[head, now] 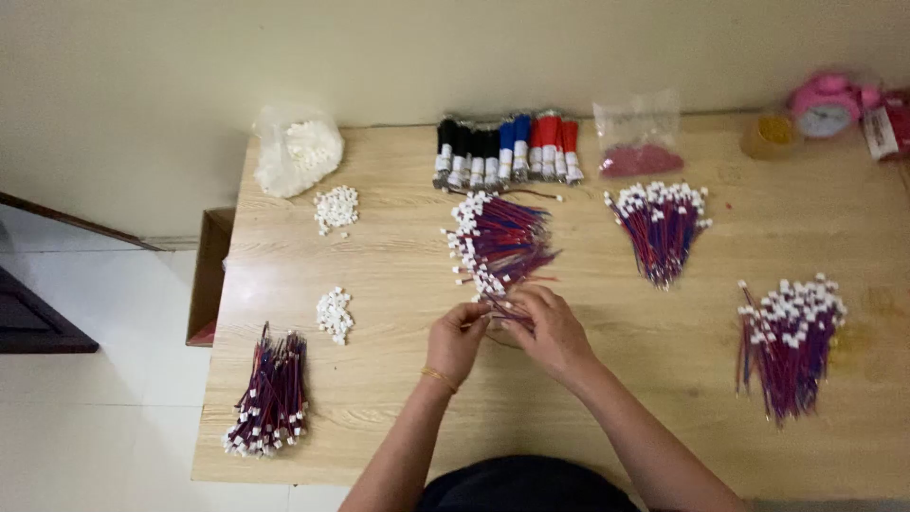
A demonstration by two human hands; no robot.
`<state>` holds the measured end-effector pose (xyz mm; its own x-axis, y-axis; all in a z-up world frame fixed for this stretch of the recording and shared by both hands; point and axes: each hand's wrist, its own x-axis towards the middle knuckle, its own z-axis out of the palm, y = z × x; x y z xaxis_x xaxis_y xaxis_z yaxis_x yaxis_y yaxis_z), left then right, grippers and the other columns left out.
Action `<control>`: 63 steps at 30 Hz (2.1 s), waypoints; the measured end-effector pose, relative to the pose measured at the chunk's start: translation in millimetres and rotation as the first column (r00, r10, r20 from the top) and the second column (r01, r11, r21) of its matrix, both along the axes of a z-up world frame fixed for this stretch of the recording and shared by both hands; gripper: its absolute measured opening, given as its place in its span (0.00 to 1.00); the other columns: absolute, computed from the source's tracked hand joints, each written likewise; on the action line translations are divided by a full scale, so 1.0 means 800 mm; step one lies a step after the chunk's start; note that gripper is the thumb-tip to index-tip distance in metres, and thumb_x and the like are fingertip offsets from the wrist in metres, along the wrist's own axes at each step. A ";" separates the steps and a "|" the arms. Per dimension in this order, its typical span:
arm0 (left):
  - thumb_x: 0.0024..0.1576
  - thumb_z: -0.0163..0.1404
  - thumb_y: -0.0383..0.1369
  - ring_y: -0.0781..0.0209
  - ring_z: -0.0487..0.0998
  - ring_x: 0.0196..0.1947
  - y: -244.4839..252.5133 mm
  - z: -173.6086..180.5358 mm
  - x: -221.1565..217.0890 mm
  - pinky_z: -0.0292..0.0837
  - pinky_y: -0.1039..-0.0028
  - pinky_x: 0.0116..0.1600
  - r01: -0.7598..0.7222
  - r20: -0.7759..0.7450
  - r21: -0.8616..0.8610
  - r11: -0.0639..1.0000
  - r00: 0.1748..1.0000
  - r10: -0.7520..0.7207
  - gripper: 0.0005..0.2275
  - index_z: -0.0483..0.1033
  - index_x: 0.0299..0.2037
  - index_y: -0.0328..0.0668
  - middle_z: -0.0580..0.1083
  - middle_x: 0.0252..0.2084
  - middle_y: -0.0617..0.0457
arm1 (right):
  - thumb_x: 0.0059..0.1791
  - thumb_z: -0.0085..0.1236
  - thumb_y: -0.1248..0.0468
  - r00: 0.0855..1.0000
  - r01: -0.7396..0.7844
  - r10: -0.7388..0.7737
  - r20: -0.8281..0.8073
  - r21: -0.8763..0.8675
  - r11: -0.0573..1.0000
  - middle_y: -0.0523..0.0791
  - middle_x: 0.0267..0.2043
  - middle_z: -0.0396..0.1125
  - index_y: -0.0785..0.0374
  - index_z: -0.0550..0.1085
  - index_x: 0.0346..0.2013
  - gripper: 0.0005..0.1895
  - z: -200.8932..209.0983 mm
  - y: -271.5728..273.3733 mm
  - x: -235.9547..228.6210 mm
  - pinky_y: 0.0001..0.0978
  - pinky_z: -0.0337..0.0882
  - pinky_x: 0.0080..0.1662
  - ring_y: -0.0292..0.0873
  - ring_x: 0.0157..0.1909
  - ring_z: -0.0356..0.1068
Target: Sorting and organizing bundles of electrical wires with connectors on a table
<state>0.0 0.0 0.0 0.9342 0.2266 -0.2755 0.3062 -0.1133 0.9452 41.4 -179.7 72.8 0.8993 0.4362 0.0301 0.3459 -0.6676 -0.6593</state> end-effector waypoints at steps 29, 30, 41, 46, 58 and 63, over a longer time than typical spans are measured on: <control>0.51 0.51 0.42 0.41 0.59 0.65 -0.020 -0.011 -0.024 0.54 0.51 0.66 -0.146 0.368 0.751 0.643 0.902 -0.225 0.29 0.61 0.62 0.42 0.57 0.66 0.39 | 0.51 0.24 0.38 0.990 -0.080 0.010 -0.139 -0.505 0.860 0.46 0.74 0.37 0.53 0.44 0.70 0.37 -0.050 0.067 0.114 0.52 0.31 0.69 0.50 0.74 0.33; 0.49 0.52 0.37 0.38 0.57 0.66 -0.016 -0.003 -0.029 0.55 0.49 0.67 -0.136 0.423 0.703 0.698 0.869 -0.257 0.30 0.59 0.64 0.41 0.53 0.68 0.37 | 0.51 0.27 0.39 0.979 -0.073 -0.030 -0.200 -0.486 0.871 0.45 0.75 0.36 0.52 0.45 0.70 0.36 -0.041 0.068 0.104 0.52 0.31 0.69 0.49 0.75 0.32; 0.47 0.54 0.48 0.41 0.55 0.67 0.024 -0.016 -0.115 0.48 0.50 0.68 -0.082 0.306 0.807 0.585 0.905 -0.295 0.34 0.61 0.63 0.43 0.55 0.67 0.37 | 0.52 0.30 0.36 0.975 0.027 0.179 -0.135 0.863 0.504 0.37 0.13 0.55 0.52 0.62 0.13 0.33 0.183 -0.006 0.084 0.34 0.66 0.33 0.34 0.17 0.56; 0.47 0.50 0.52 0.46 0.58 0.65 0.018 -0.006 -0.111 0.44 0.53 0.68 -0.030 0.193 0.865 0.501 0.941 -0.278 0.33 0.62 0.62 0.47 0.59 0.65 0.43 | 0.50 0.22 0.33 0.951 0.150 0.098 -0.294 0.713 0.685 0.39 0.14 0.58 0.55 0.65 0.12 0.37 0.120 0.003 0.032 0.35 0.66 0.29 0.35 0.16 0.56; 0.46 0.53 0.47 0.46 0.60 0.64 0.022 -0.010 -0.114 0.48 0.53 0.68 -0.035 0.229 0.825 0.565 0.933 -0.277 0.32 0.63 0.61 0.42 0.60 0.64 0.41 | 0.46 0.51 0.38 0.985 -0.165 0.171 -0.002 -0.272 0.948 0.50 0.71 0.42 0.54 0.57 0.65 0.39 -0.061 -0.011 -0.103 0.57 0.41 0.66 0.56 0.71 0.39; 0.47 0.53 0.45 0.43 0.60 0.64 0.020 0.012 -0.116 0.49 0.49 0.66 -0.038 0.254 0.812 0.583 0.922 -0.294 0.30 0.64 0.60 0.40 0.61 0.62 0.40 | 0.43 0.52 0.30 0.933 -0.357 0.216 -0.287 -0.670 0.651 0.50 0.74 0.09 0.49 0.29 0.72 0.59 -0.003 0.027 -0.045 0.62 0.19 0.66 0.58 0.72 0.09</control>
